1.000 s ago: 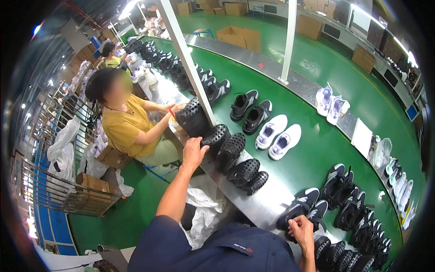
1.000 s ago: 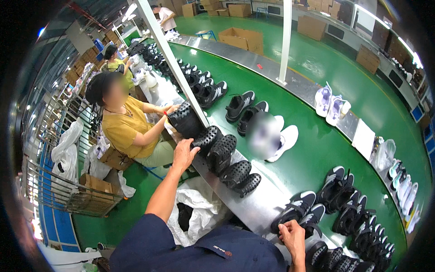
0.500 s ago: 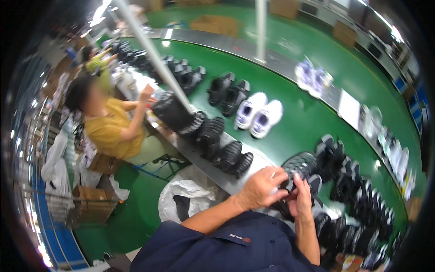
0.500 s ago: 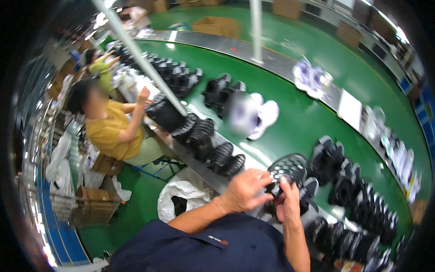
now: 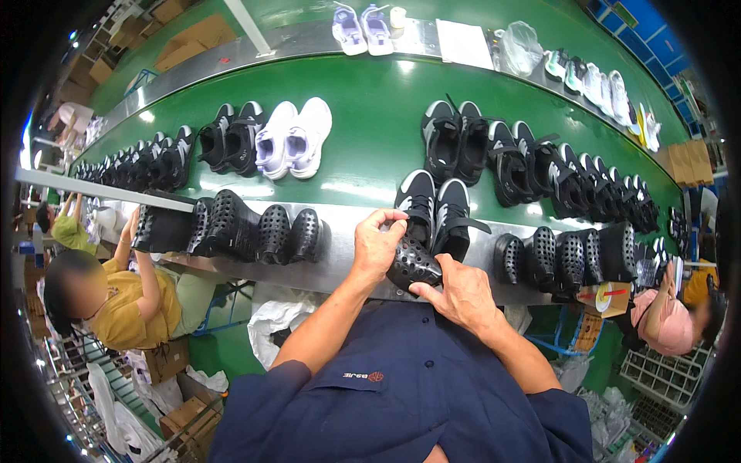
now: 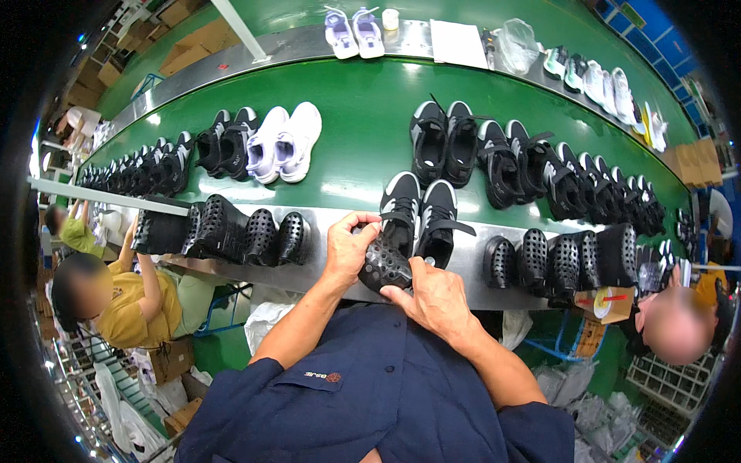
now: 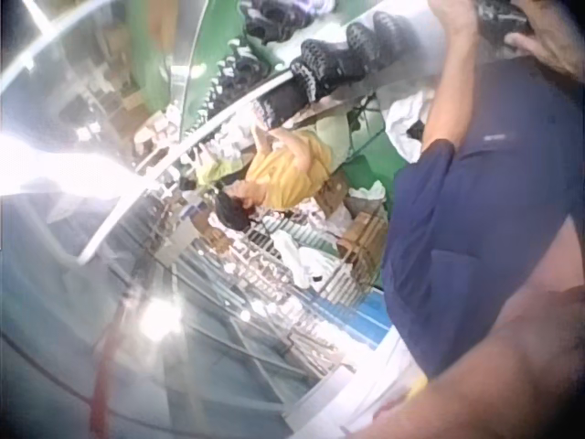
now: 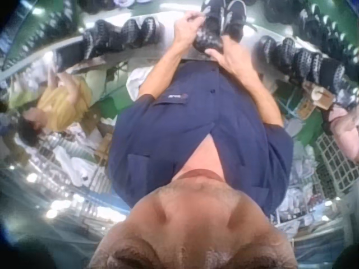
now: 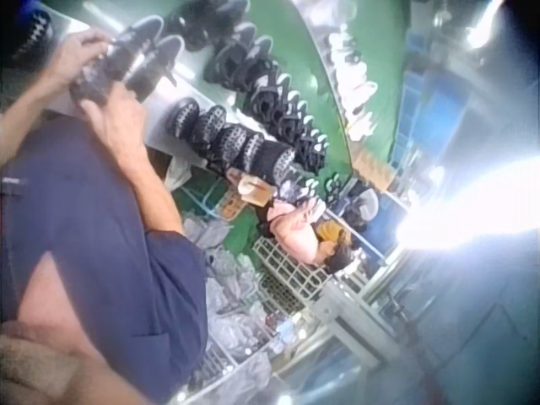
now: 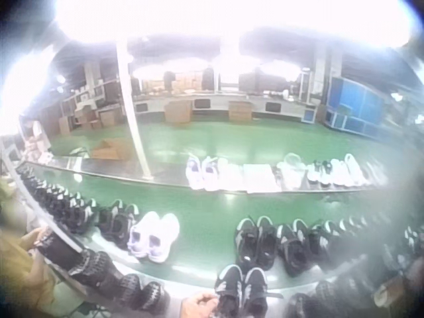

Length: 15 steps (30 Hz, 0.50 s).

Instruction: The person inserts plastic shoe shapers into shoes, fastens their straps, and places the shoes onto the conveyor belt.

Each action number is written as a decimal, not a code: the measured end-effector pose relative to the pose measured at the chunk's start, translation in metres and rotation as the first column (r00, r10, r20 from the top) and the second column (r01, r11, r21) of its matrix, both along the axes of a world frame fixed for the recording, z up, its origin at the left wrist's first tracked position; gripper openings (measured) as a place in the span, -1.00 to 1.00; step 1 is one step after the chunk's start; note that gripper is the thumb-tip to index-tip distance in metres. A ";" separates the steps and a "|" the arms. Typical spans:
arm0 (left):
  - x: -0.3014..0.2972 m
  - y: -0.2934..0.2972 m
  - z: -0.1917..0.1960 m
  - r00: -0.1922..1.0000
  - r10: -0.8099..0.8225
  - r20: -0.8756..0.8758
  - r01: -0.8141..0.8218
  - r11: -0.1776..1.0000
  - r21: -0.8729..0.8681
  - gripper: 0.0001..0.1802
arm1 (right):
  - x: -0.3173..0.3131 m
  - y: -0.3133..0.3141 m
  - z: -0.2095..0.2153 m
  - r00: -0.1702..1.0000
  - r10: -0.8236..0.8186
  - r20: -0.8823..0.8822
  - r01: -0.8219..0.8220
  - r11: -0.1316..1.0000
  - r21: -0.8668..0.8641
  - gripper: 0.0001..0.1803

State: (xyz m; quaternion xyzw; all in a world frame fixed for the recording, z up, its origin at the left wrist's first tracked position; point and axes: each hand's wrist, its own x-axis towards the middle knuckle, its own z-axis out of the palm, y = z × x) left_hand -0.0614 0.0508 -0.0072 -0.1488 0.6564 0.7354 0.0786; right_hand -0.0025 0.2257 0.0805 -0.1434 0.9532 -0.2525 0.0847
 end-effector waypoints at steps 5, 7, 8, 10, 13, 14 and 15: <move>0.006 0.000 -0.017 0.949 -0.297 -0.108 0.213 0.853 -0.477 -0.71 | 0.002 0.029 0.005 0.953 -0.116 0.281 0.128 0.991 -0.025 -0.51; 0.005 -0.009 -0.025 0.806 -0.535 -0.252 0.212 0.659 -0.722 -0.60 | 0.004 0.040 0.010 0.919 -0.147 0.365 0.156 0.988 0.005 -0.51; 0.005 -0.013 -0.027 0.585 -0.759 -0.287 0.112 0.427 -0.898 -0.50 | 0.001 0.043 0.010 0.896 -0.151 0.417 0.159 0.987 0.017 -0.50; 0.000 -0.006 -0.032 0.483 -0.824 -0.294 0.027 0.350 -0.937 -0.47 | 0.002 0.041 -0.005 0.931 -0.138 0.338 0.125 0.990 0.059 -0.47; -0.018 -0.007 -0.051 0.423 -0.824 -0.377 -0.077 0.382 -0.921 -0.66 | -0.009 0.036 -0.004 0.897 -0.192 0.398 0.165 0.981 0.101 -0.46; -0.019 -0.007 -0.055 0.410 -0.844 -0.345 -0.056 0.355 -0.933 -0.74 | -0.011 0.037 -0.004 0.886 -0.217 0.410 0.193 0.976 0.099 -0.46; -0.022 -0.005 -0.053 0.388 -0.866 -0.315 -0.032 0.330 -0.944 -0.81 | -0.013 0.040 -0.004 0.861 -0.240 0.449 0.209 0.971 0.119 -0.47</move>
